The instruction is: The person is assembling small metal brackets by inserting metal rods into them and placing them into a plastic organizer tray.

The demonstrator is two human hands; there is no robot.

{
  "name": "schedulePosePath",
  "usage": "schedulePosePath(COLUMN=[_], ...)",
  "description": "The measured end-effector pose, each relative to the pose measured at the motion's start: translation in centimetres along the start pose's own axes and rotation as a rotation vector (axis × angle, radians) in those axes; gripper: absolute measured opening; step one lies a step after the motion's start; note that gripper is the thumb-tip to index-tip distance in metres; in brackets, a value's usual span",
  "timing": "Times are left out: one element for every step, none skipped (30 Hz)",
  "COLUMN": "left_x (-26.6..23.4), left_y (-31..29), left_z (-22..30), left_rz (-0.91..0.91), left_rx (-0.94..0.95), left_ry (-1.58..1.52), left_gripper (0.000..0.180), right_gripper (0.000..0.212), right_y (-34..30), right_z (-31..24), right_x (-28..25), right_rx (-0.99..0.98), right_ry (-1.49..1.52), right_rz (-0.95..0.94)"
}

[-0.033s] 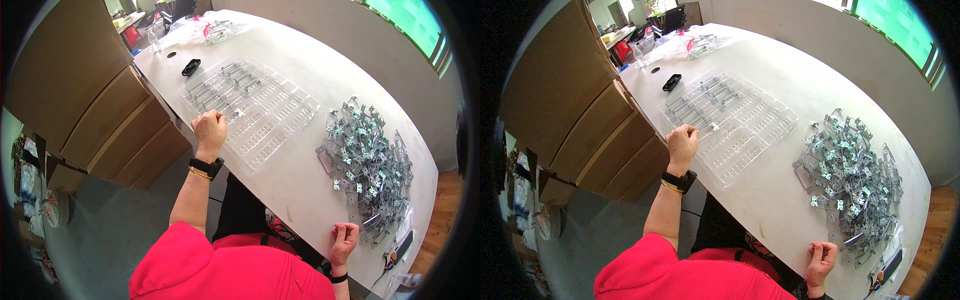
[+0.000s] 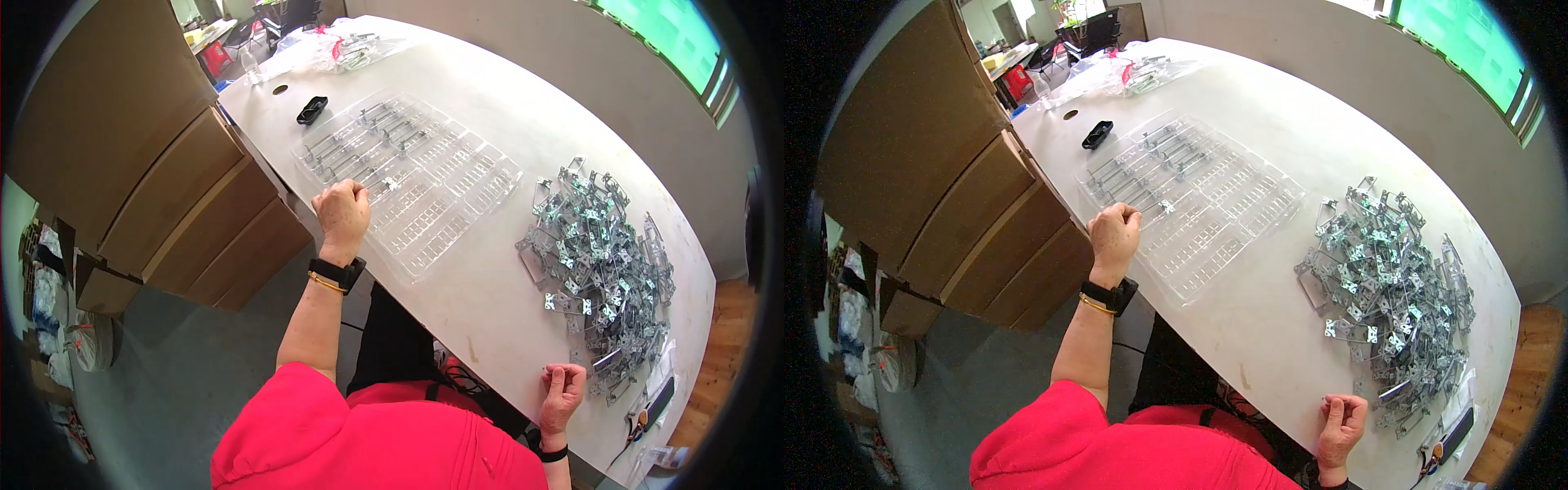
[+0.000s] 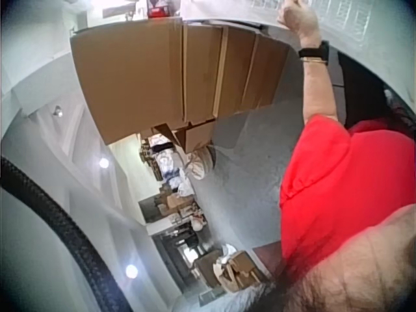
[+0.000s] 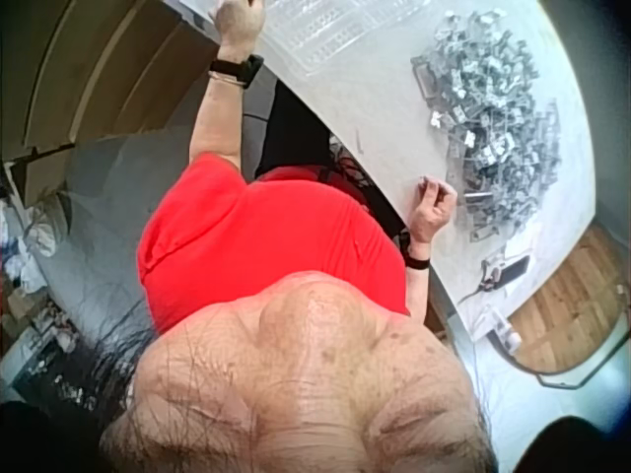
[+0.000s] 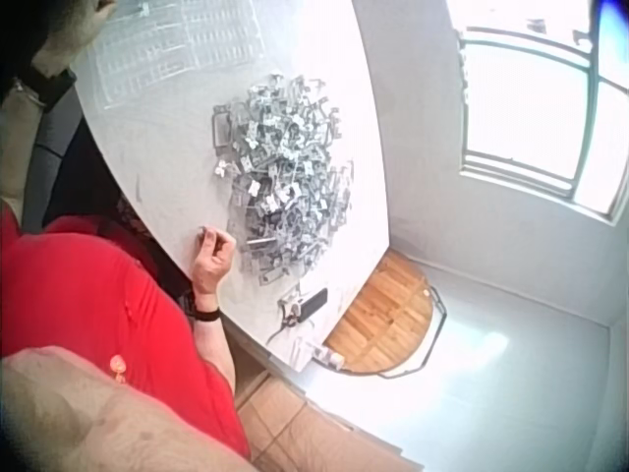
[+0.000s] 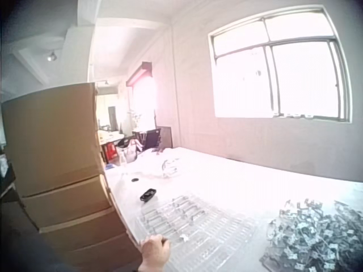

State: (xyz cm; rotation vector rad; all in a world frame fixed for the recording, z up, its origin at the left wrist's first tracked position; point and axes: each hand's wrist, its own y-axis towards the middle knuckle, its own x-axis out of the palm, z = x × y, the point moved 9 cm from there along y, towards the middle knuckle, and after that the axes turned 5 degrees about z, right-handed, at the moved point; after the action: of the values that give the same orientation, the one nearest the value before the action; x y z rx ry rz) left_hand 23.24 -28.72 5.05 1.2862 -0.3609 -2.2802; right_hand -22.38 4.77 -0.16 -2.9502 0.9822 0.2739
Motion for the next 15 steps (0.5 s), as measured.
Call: schedulePosePath(left_x=[0.1,0.2,0.3,0.3,0.3,0.2,0.1,-0.1,-0.1,-0.2,-0.3,-0.4,-0.6,-0.6,-0.7], left_y=[0.0,0.0,0.0,0.0,-0.1,-0.1,-0.2,-0.2,-0.2,-0.3,-0.3,-0.3,-0.4,-0.4,-0.5], left_z=[-0.1,-0.2,-0.3,-0.3,-0.2,-0.2,-0.1,-0.1,-0.1,-0.2,-0.2,-0.2,-0.1,0.1,0.3], left_rz=[-0.003,-0.006,-0.006,0.007,0.018,0.018,0.024,0.031,0.032,0.038,0.043,0.044,0.051,0.055,0.050], left_rx=[-0.008,-0.015,-0.014,-0.002,0.011,0.011,0.015,0.018,0.018,0.021,0.024,0.025,0.032,0.041,0.047], left_ry=[-0.013,-0.026,-0.025,-0.025,-0.025,-0.025,-0.024,-0.023,-0.024,-0.028,-0.033,-0.033,-0.034,-0.035,-0.038], left_gripper=[0.010,0.010,0.010,0.010,0.011,0.011,0.011,0.011,0.011,0.011,0.011,0.011,0.011,0.011,0.011], right_gripper=[0.013,0.013,0.013,0.013,0.013,0.013,0.012,0.012,0.012,0.013,0.013,0.013,0.012,0.011,0.011], right_y=[0.0,0.0,0.0,0.0,0.0,0.0,0.0,0.0,0.0,0.0,-0.1,-0.1,-0.2,-0.3,-0.2], right_z=[0.0,0.0,-0.1,-0.1,-0.2,-0.1,0.0,0.1,0.1,0.1,0.1,0.1,0.1,0.1,0.2], right_x=[0.0,0.0,0.0,0.1,0.1,0.0,0.1,0.1,0.1,0.1,0.1,0.1,0.2,0.1,0.0], right_rx=[-0.001,-0.002,-0.002,0.000,0.003,0.003,0.008,0.012,0.011,0.011,0.012,0.011,0.019,0.029,0.031], right_ry=[-0.006,-0.012,-0.011,-0.009,-0.008,-0.008,-0.005,-0.002,-0.002,0.006,0.013,0.014,0.021,0.027,0.028], right_rz=[0.000,0.000,0.000,0.002,0.005,0.005,0.002,-0.001,-0.001,0.006,0.013,0.014,0.015,0.020,0.028])
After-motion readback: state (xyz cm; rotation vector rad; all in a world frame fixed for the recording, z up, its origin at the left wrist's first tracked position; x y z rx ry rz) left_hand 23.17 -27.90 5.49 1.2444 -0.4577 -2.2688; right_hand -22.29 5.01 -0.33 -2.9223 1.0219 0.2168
